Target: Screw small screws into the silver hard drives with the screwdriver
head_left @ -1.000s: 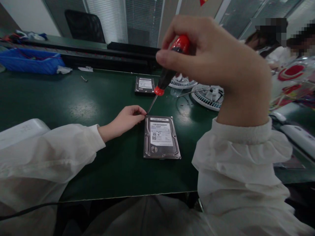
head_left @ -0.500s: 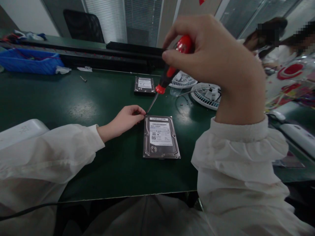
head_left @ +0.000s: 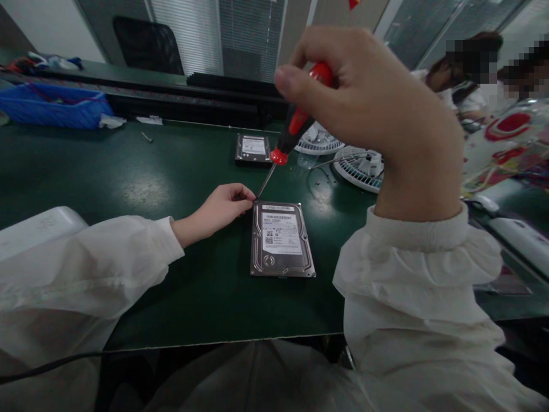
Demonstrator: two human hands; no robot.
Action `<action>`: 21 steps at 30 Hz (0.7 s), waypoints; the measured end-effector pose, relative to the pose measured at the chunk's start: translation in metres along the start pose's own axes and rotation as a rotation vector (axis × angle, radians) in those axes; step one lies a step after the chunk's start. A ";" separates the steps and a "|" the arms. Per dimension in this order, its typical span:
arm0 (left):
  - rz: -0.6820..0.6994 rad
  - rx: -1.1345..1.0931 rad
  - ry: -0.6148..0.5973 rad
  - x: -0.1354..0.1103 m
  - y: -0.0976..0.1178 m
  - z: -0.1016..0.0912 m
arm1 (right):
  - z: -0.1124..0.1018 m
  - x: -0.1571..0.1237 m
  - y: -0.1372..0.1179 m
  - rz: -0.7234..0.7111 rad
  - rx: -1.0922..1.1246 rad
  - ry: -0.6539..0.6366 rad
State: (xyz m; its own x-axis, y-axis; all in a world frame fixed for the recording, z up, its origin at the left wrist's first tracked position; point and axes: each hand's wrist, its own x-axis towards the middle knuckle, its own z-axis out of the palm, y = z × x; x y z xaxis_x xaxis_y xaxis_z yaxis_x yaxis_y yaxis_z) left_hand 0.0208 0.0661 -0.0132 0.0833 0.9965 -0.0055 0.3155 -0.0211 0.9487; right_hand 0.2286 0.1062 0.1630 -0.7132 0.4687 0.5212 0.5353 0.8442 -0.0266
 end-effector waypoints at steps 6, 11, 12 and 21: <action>-0.001 -0.011 0.002 0.000 0.001 0.000 | 0.000 0.000 -0.003 -0.029 -0.022 -0.025; 0.012 -0.022 0.000 -0.001 0.002 0.001 | -0.003 0.000 -0.006 0.055 -0.060 0.008; 0.011 -0.021 0.002 -0.001 0.001 0.001 | -0.004 0.000 -0.006 0.046 -0.048 0.009; 0.010 -0.030 -0.003 0.000 0.000 0.000 | -0.003 0.000 -0.005 0.085 -0.092 -0.018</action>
State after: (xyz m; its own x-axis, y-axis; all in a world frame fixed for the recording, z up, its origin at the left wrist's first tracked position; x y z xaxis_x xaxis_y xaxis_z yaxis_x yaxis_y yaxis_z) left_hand 0.0213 0.0663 -0.0132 0.0890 0.9960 0.0027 0.2858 -0.0282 0.9579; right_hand 0.2273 0.1012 0.1653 -0.6713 0.5428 0.5048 0.6329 0.7742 0.0091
